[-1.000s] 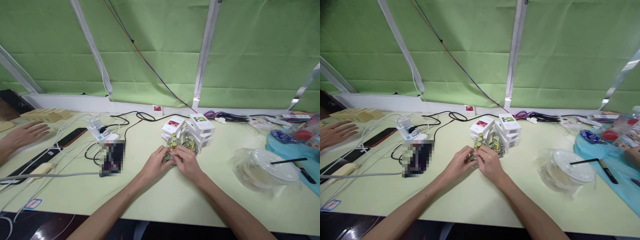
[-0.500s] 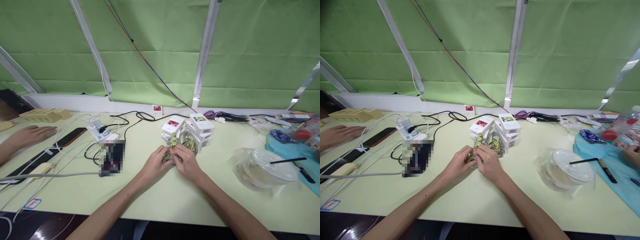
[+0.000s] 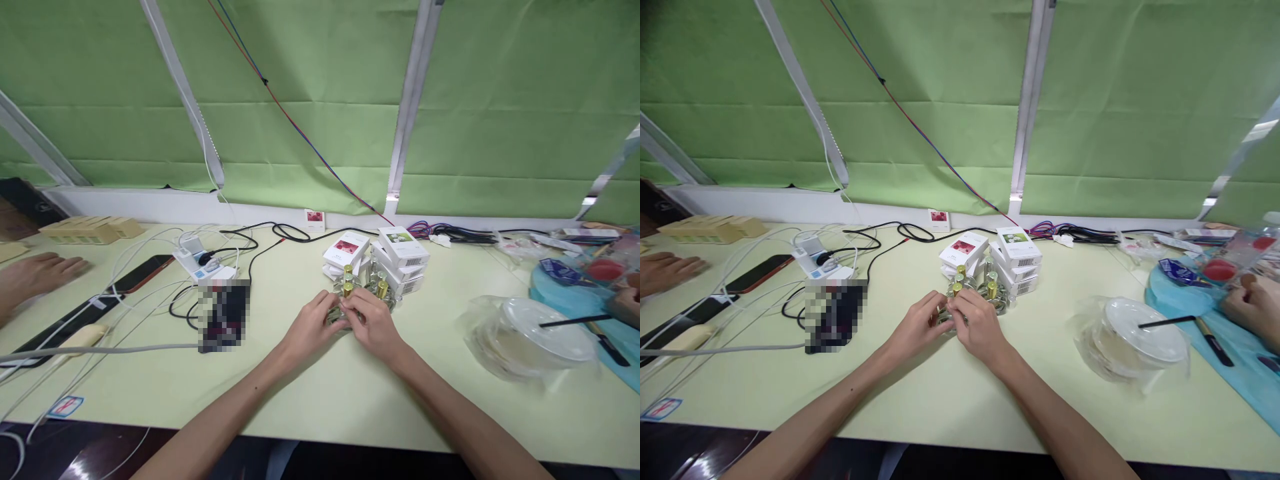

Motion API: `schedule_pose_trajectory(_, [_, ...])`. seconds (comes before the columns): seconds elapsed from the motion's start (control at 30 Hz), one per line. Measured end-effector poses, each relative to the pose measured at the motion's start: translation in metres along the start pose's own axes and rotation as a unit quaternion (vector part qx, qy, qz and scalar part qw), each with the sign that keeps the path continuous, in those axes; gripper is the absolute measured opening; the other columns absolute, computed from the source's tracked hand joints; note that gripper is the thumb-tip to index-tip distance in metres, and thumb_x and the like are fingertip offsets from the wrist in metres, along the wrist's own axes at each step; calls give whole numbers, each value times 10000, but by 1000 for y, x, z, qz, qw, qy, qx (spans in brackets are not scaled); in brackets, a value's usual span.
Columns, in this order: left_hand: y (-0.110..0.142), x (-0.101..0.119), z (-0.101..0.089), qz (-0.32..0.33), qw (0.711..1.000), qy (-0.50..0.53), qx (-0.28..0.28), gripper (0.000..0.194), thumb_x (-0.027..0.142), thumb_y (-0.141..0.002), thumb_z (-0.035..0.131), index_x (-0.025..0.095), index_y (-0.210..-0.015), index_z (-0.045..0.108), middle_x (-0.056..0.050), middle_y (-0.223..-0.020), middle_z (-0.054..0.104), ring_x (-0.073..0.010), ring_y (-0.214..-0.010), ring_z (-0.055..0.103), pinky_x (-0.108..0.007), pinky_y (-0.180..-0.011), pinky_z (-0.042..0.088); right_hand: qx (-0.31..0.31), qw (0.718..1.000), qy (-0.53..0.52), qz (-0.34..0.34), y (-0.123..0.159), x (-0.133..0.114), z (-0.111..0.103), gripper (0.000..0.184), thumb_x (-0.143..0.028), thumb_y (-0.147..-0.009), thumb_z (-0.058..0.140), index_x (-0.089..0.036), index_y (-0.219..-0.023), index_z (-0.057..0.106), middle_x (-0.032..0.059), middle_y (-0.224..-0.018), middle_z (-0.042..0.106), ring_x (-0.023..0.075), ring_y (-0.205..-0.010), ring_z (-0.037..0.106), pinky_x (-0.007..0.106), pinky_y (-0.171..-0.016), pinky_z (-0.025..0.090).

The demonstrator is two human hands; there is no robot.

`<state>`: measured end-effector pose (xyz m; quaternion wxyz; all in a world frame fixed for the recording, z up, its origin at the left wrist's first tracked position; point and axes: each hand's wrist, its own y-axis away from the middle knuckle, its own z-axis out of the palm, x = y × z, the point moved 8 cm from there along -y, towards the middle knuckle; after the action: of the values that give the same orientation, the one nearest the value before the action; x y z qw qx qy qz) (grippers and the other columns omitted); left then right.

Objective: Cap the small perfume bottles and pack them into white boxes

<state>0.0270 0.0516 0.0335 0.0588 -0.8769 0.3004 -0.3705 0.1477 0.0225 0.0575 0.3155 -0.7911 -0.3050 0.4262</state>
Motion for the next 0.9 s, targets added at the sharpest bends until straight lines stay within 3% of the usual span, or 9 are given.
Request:
schedule_pose_trajectory(0.67, [1,1,-2,3,1000,4,7,97,259,-915,618,204,-993,600,-23,-977,595,-152,-777,582,-276,-698,483,32,998,55,-8,2,-4,-6,110,-156,-973,550,-203,-985,649,50,-834,659,172,-703,615,292,-641,515])
schedule_pose_trajectory(0.9, [1,2,-3,4,1000,4,12,114,257,-903,635,205,-1003,615,-20,-967,597,-149,-765,586,-268,-685,488,41,997,60,3,3,0,-8,199,-151,-953,582,-208,-1134,642,60,-906,729,187,-750,665,311,-678,548])
